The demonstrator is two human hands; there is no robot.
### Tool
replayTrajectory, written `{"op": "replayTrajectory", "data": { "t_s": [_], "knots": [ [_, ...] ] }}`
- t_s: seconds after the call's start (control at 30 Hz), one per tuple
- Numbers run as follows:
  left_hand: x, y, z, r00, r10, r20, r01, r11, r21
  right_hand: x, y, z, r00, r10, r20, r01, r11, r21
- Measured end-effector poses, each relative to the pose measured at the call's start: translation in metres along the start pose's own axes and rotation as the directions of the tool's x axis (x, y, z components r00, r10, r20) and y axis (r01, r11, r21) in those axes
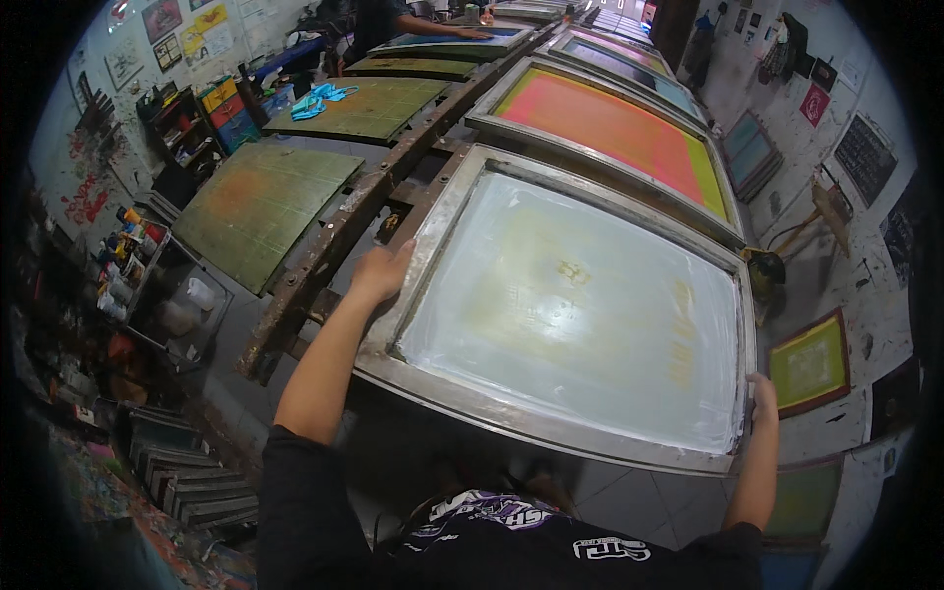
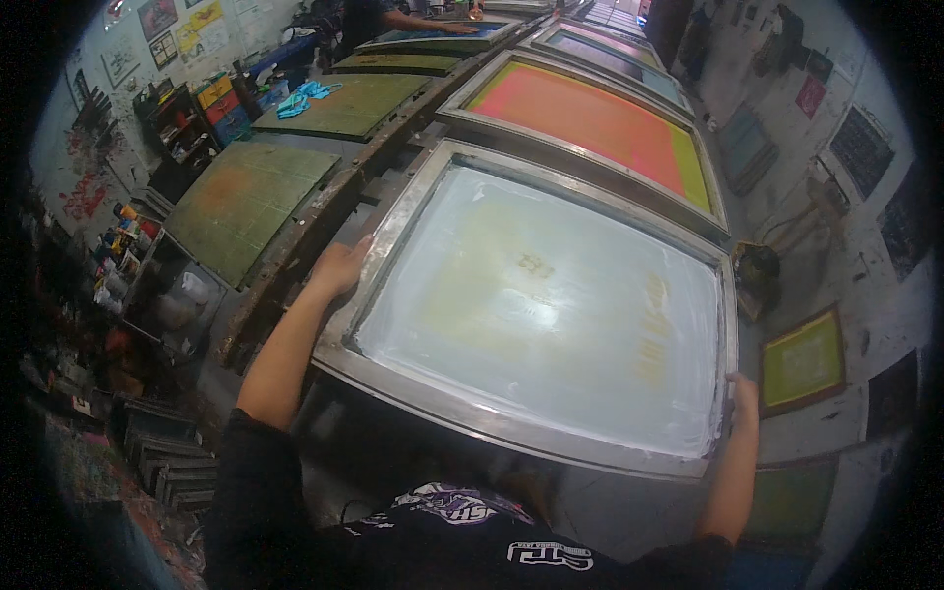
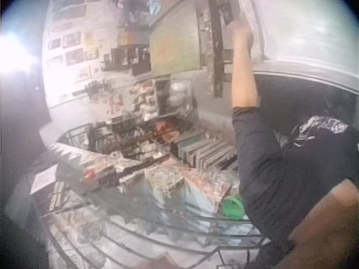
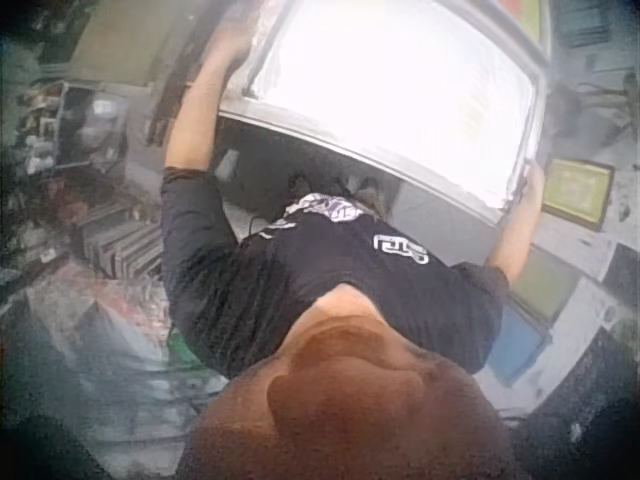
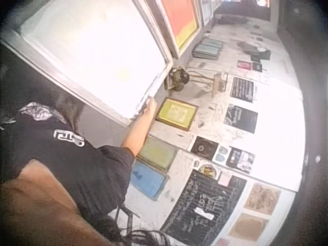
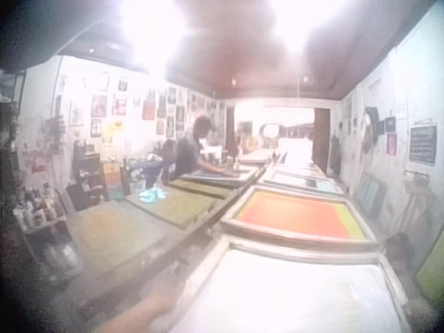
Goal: The person wipes a black cloth, moves a white bucket, and then assembles multiple screen frames on a workbench using a wrench to tighten bolts. The person handles several screen frames and secures them with bolts.
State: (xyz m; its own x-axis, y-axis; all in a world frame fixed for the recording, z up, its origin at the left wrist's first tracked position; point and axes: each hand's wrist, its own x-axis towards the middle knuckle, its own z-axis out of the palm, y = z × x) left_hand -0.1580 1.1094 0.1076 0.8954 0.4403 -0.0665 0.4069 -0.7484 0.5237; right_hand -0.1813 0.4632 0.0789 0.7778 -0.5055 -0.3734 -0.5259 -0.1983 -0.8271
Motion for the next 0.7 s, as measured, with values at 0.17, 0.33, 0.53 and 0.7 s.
{"op": "replayTrajectory", "data": {
  "t_s": [0.17, 0.33, 0.53, 0.7],
  "knots": [
    [-0.001, 0.002, 0.002, 0.999, -0.024, -0.038, 0.025, 0.999, 0.034, 0.009, 0.009, 0.005, 0.989, -0.104, -0.100, 0.105, 0.994, 0.001],
    [0.005, -0.011, 0.006, 0.992, 0.012, -0.126, -0.015, 1.000, -0.025, 0.006, 0.008, 0.004, 0.985, -0.096, -0.141, 0.110, 0.989, 0.096],
    [-0.032, -0.017, -0.018, 0.989, -0.042, -0.139, -0.001, 0.955, -0.296, -0.039, -0.022, -0.024, 0.977, -0.212, 0.003, 0.198, 0.915, 0.352],
    [-0.063, -0.035, -0.043, 0.972, -0.007, -0.235, -0.095, 0.902, -0.422, -0.053, -0.092, -0.062, 0.862, -0.464, -0.202, 0.491, 0.864, 0.111]
  ]
}}
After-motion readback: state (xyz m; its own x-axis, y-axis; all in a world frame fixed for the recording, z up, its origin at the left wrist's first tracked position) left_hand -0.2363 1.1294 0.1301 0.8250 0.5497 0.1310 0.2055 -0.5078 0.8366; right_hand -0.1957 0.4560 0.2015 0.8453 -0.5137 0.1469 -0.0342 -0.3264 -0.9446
